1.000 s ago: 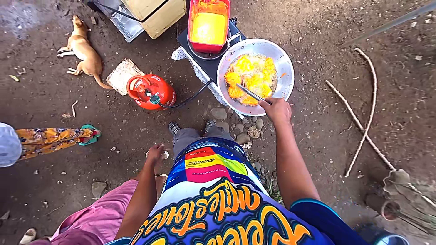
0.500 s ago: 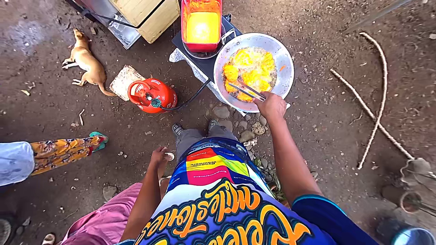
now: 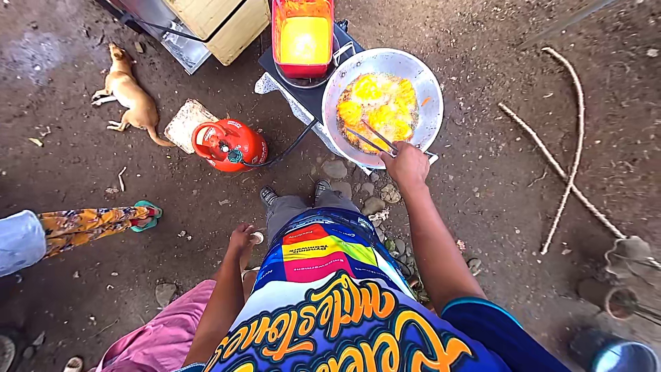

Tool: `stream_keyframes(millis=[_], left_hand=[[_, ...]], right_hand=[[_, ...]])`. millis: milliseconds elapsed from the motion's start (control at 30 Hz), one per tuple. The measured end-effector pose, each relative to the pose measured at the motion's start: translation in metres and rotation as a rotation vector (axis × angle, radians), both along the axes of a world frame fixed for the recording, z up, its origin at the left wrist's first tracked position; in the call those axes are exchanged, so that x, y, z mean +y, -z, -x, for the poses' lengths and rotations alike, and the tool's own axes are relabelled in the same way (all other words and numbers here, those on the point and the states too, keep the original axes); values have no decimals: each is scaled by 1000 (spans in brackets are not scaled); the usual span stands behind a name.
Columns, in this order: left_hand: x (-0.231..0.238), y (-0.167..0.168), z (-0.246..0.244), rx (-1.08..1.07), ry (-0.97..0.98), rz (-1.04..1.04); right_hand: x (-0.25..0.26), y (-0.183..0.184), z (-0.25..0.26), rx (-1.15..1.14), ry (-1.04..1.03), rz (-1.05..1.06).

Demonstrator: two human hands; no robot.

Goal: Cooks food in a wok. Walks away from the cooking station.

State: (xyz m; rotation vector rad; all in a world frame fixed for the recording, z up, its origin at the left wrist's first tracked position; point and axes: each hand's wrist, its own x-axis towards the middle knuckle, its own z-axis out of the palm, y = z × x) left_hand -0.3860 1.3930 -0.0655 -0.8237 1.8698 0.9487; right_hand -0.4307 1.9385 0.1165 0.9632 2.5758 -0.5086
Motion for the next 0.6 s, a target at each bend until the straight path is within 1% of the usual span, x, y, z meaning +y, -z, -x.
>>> stream_keyframes(millis=[167, 300, 367, 467, 600], left_hand=[[7, -7, 6, 1, 4, 19], [10, -16, 7, 25, 0, 19], [7, -12, 4, 28, 6, 15], [0, -2, -4, 22, 26, 8], [0, -1, -4, 13, 35, 5]], right_hand=[[-7, 17, 2, -17, -58, -63], [-5, 6, -5, -66, -64, -125], [-3, 0, -7, -73, -55, -130], [1, 2, -5, -48, -51, -103], [1, 7, 3, -19, -77, -70]])
